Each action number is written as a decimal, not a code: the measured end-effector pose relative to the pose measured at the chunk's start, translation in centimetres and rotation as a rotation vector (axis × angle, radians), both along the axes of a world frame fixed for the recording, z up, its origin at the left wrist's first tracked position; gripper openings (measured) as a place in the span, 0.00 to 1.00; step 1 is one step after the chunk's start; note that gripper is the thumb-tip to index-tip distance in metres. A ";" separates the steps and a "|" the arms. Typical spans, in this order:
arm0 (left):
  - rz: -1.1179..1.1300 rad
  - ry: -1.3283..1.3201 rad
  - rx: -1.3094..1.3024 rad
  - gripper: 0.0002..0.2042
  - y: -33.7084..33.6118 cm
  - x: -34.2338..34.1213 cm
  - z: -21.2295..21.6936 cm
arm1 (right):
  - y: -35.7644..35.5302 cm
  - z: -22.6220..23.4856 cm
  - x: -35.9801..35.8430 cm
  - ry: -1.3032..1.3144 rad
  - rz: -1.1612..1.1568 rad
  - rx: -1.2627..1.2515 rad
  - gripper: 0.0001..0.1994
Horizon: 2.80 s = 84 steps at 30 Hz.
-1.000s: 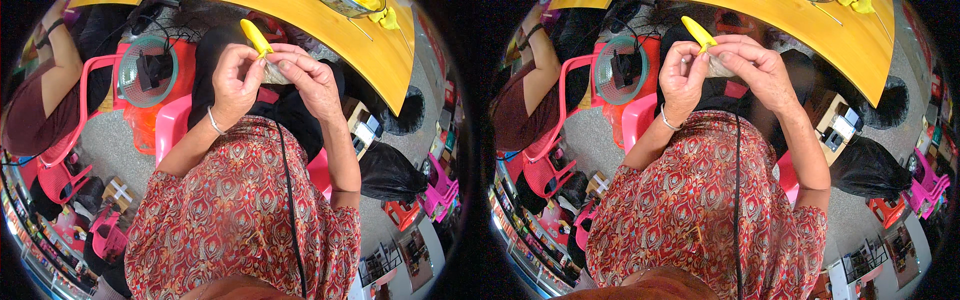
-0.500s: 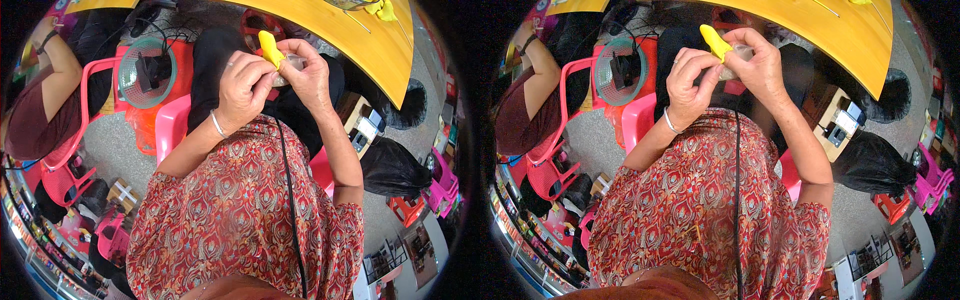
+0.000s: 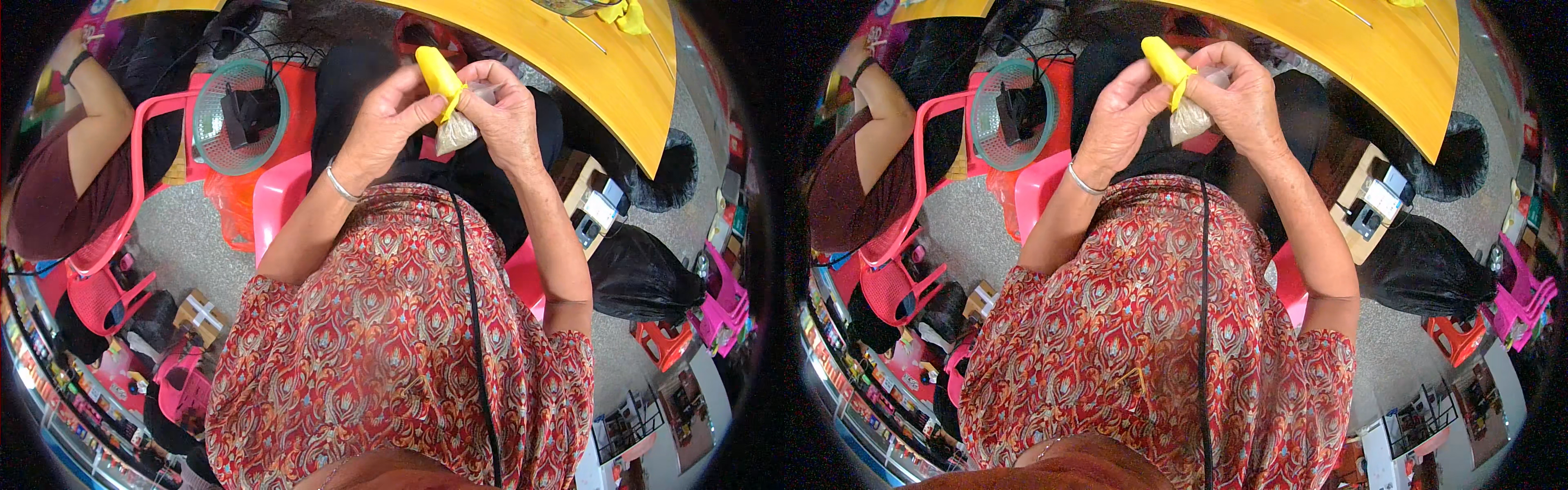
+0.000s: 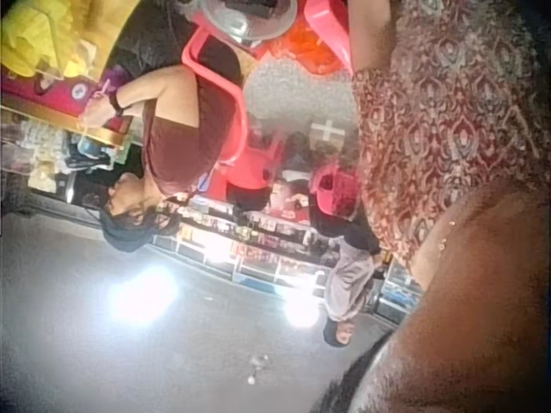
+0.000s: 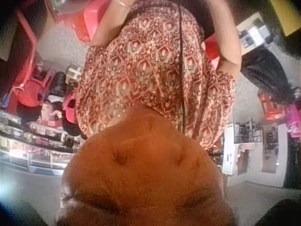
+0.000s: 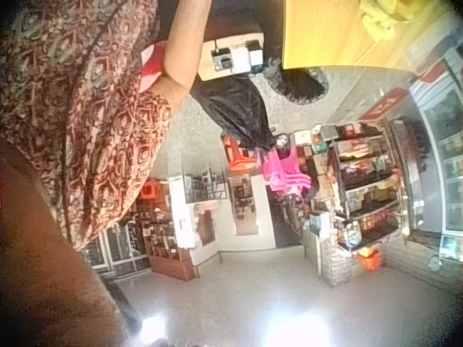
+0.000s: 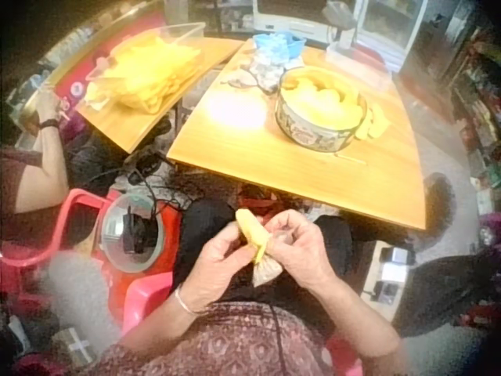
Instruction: Manually stuffing and assembling yellow shoe/slipper components.
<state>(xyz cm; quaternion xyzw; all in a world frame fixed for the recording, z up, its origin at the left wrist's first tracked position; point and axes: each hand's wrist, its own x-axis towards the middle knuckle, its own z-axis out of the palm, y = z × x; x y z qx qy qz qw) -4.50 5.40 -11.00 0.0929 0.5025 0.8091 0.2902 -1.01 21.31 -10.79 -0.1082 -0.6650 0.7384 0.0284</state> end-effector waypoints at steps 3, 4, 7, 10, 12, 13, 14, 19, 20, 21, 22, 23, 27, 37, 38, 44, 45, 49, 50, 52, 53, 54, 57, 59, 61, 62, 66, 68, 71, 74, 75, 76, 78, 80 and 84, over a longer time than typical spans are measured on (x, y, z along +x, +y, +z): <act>0.018 -0.049 0.006 0.15 0.3 0.7 -0.6 | -0.1 -0.4 0.1 0.007 -0.082 0.070 0.07; 0.068 -0.112 0.007 0.14 0.6 1.0 -0.7 | -0.2 -0.5 0.2 -0.013 -0.101 0.137 0.07; 0.106 -0.183 -0.028 0.14 0.7 2.1 -1.0 | 0.0 -1.0 0.1 0.099 -0.123 0.388 0.06; 0.101 -0.310 -0.038 0.13 0.5 2.4 -1.4 | -0.3 -0.9 0.1 0.218 -0.123 0.576 0.05; 0.078 -0.296 -0.065 0.12 0.0 2.1 -1.2 | -0.6 -1.0 0.2 0.182 -0.069 0.540 0.05; 0.081 -0.315 -0.031 0.11 -0.1 2.3 -1.0 | -0.6 -0.8 0.3 0.144 -0.025 0.530 0.06; 0.083 -0.315 -0.031 0.11 -0.1 2.3 -1.0 | -0.5 -1.0 0.3 0.144 -0.024 0.530 0.06; 0.013 -0.528 0.095 0.13 -0.4 2.5 -1.3 | -0.7 -1.6 0.5 0.093 0.065 0.493 0.10; 0.013 -0.530 0.095 0.13 -0.4 2.5 -1.2 | -0.7 -1.6 0.5 0.091 0.066 0.493 0.10; 0.005 -0.512 0.104 0.13 -0.4 2.4 -1.1 | -0.7 -1.7 0.5 0.131 0.080 0.495 0.11; -0.003 -0.494 0.114 0.13 -0.4 2.4 -0.9 | -0.7 -1.7 0.5 0.171 0.094 0.496 0.12; 0.000 -0.495 0.114 0.13 -0.5 2.4 -0.8 | -0.9 -1.2 0.4 0.170 0.097 0.494 0.12; 0.024 -0.433 0.137 0.14 -0.3 2.4 -0.3 | -0.9 1.2 0.6 -0.186 0.222 -0.310 0.15; 0.032 -0.355 0.182 0.14 -0.2 2.8 -0.2 | -1.0 1.4 0.5 -0.070 0.275 -0.506 0.27; 0.037 -0.354 0.186 0.14 -0.3 2.8 -0.2 | -0.9 1.3 0.5 -0.070 0.280 -0.503 0.27; -0.029 -0.358 0.122 0.14 -0.7 2.9 -1.1 | 1.5 0.9 0.6 0.230 0.354 0.526 0.23; -0.020 -0.319 0.089 0.13 -0.7 2.9 -1.2 | 1.5 1.5 0.8 0.201 0.313 0.619 0.22; -0.069 -0.336 0.140 0.14 -0.2 3.3 -0.6 | 1.6 2.3 1.4 -0.082 0.456 -0.152 0.26; -0.067 -0.336 0.141 0.14 -0.2 3.2 -0.7 | 1.6 2.6 1.4 -0.082 0.458 -0.151 0.26; -0.053 -0.283 0.120 0.14 -0.2 3.0 -1.0 | 2.0 3.0 1.4 -0.123 0.411 -0.325 0.29; -0.027 -0.323 0.155 0.14 -0.6 2.5 -0.6 | 2.2 2.9 1.2 -0.104 0.387 -0.456 0.31; 0.014 -0.393 0.150 0.13 -1.0 2.2 -1.3 | 2.6 3.6 1.5 -0.153 0.385 -0.502 0.30; 0.030 -0.499 0.216 0.14 -1.7 1.8 -1.6 | 2.5 3.7 2.0 -0.078 0.436 -0.045 0.27; 0.005 -0.463 0.268 0.14 -1.5 2.1 -1.3 | 1.3 3.9 2.2 -0.054 0.359 0.087 0.22; 0.029 -0.485 0.284 0.13 -1.2 2.1 -1.2 | 1.1 2.7 2.2 0.057 0.278 0.218 0.19; 0.058 -0.505 0.298 0.13 -1.1 1.9 -1.2 | 0.8 2.4 2.1 0.171 0.199 0.344 0.15; 0.006 -0.509 0.308 0.12 -1.3 2.0 -0.4 | -0.1 1.9 2.1 0.219 0.087 0.526 0.07; 0.016 -0.501 0.287 0.13 -1.2 2.3 -0.8 | -0.4 2.0 2.1 0.228 0.066 0.559 0.07; 0.011 -0.507 0.274 0.16 -1.4 2.4 -1.7 | -0.5 1.9 2.1 0.250 0.078 0.634 0.06; -0.038 -0.511 0.274 0.17 -1.6 2.3 -1.6 | -0.5 2.0 2.1 0.167 0.124 0.632 0.11; -0.069 -0.499 0.268 0.17 -1.6 2.3 -1.5 | -0.5 2.1 2.0 0.080 0.108 0.545 0.13; -0.070 -0.499 0.267 0.17 -1.6 2.4 -1.4 | -0.5 2.3 2.0 -0.007 0.092 0.458 0.15; -0.076 -0.412 0.139 0.17 -1.2 2.6 -1.3 | -0.2 2.6 2.0 -0.014 0.109 0.433 0.17; -0.063 -0.361 0.079 0.16 -0.8 3.0 -1.6 | 0.0 1.8 1.9 0.070 0.142 0.543 0.14; 0.147 -0.181 -0.124 0.16 -0.2 3.1 -1.7 | 0.5 0.4 2.0 -0.013 0.111 0.445 0.12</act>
